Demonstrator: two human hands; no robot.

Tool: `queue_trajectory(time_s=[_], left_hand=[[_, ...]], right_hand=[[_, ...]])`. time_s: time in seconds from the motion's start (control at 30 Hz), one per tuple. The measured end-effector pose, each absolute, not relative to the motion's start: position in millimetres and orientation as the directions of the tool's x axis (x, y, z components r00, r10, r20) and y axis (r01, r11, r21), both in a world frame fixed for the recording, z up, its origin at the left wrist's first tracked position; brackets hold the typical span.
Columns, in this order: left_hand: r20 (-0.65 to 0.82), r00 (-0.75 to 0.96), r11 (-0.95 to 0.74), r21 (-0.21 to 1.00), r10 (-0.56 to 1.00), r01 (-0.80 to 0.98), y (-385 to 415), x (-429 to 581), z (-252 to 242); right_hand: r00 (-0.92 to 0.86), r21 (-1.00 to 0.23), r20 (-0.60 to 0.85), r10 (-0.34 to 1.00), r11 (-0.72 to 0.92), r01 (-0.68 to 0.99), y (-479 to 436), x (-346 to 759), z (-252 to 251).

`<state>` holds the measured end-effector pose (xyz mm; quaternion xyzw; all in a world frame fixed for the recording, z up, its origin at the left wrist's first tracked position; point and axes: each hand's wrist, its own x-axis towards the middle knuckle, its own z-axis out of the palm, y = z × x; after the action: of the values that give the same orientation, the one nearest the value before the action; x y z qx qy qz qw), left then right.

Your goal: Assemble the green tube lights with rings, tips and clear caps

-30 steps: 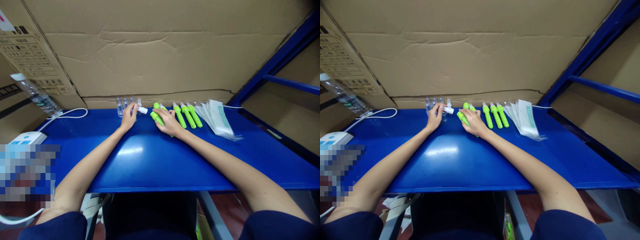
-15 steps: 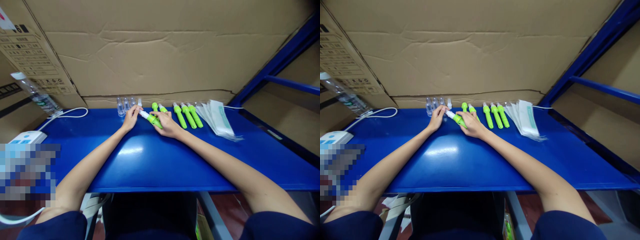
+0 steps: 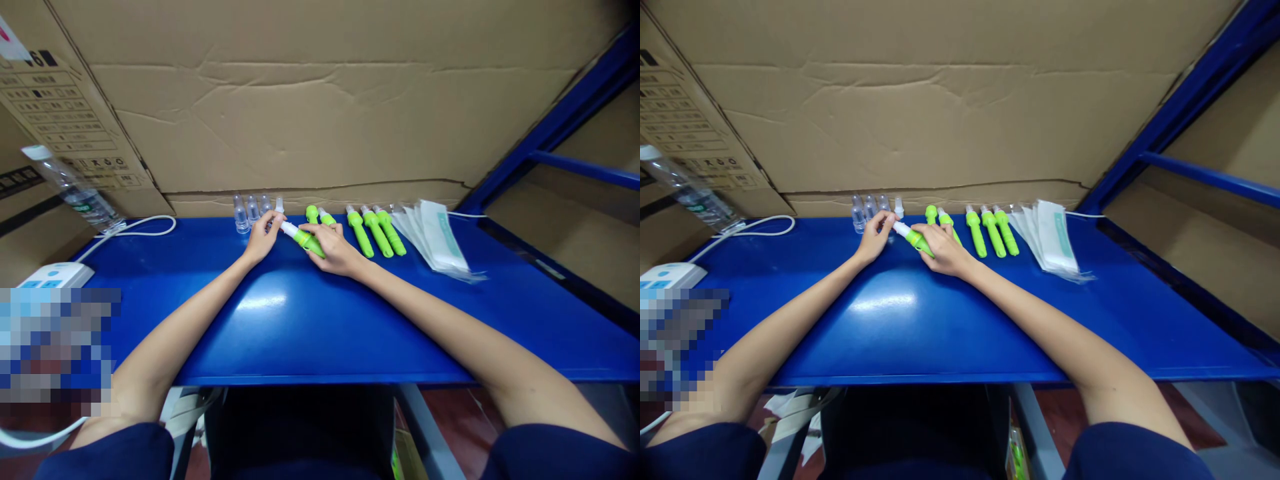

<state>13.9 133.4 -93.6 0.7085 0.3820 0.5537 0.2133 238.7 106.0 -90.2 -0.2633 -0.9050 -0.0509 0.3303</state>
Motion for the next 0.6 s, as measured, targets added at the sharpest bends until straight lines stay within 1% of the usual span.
queue_trajectory(time_s=[0.17, 0.4, 0.6], left_hand=[[0.62, 0.089, -0.621, 0.746, 0.78, 0.241, 133.8, 14.4, -93.1], [0.624, 0.108, -0.623, 0.721, 0.774, 0.303, 131.6, 14.4, -91.8], [0.625, 0.112, -0.623, 0.709, 0.772, 0.331, 131.0, 14.3, -92.1]], right_hand=[[-0.639, -0.088, 0.621, 0.455, 0.85, 0.519, 105.6, 238.9, -90.2], [-0.645, -0.079, 0.618, 0.451, 0.851, 0.519, 105.9, 239.8, -90.0], [-0.64, -0.099, 0.615, 0.461, 0.85, 0.517, 105.9, 240.0, -89.8]])
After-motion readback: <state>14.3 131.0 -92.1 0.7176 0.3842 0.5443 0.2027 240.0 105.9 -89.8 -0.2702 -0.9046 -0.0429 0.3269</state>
